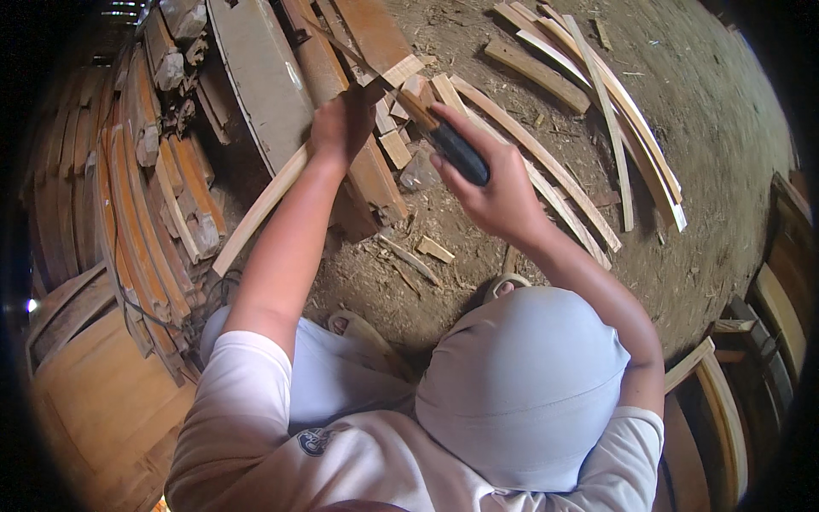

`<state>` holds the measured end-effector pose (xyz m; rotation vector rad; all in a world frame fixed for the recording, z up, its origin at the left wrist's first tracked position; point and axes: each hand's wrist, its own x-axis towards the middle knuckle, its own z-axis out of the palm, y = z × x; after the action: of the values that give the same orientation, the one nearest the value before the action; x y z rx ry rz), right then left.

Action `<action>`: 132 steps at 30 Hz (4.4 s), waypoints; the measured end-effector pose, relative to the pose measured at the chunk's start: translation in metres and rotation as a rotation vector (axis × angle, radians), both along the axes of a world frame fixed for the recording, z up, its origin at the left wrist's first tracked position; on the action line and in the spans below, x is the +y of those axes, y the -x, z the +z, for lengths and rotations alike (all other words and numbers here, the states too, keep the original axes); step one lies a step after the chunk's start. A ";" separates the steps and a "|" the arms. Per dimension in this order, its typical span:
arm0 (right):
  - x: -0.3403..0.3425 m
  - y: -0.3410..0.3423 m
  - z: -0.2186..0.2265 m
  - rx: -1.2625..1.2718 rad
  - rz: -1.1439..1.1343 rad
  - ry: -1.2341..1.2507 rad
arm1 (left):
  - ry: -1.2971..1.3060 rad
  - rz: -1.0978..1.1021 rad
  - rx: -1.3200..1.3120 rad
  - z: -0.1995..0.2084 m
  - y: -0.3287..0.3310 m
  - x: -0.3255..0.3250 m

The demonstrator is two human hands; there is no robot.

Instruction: The person sits on the ground and uses a hand saw to cut thin wooden strips into smaller pieces. They repeatedly pick up a strip, saw it, and then bend the resulting piece to test its flexibility before placing it aside.

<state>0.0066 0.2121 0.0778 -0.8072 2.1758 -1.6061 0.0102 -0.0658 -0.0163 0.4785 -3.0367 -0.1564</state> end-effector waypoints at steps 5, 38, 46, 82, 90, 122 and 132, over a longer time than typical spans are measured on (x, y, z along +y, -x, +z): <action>0.028 -0.005 0.012 -0.170 -0.014 -0.079 | -0.023 0.084 -0.003 -0.021 0.003 -0.013; 0.185 -0.109 -0.163 0.032 -0.468 -0.416 | -0.053 -0.416 0.090 0.069 -0.064 0.028; 0.095 -0.013 -0.015 -0.938 -0.230 0.481 | -0.003 -0.858 0.061 0.072 -0.084 0.131; 0.207 0.001 -0.173 0.554 -0.436 -0.990 | -0.078 -0.255 0.018 0.229 -0.156 -0.001; 0.197 0.029 -0.178 0.634 -0.144 -1.035 | -0.198 -0.298 -0.079 0.213 -0.159 -0.024; -0.024 0.067 0.151 -0.309 0.049 -0.620 | -0.515 -0.214 0.195 0.195 -0.138 -0.103; -0.071 0.000 0.159 -0.219 0.148 -0.464 | -0.289 -0.207 0.431 0.201 -0.125 -0.075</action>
<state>0.0061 0.1410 0.2365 -0.6007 2.1462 -1.0048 0.1354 -0.1404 0.1845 0.1177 -2.6364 -0.6266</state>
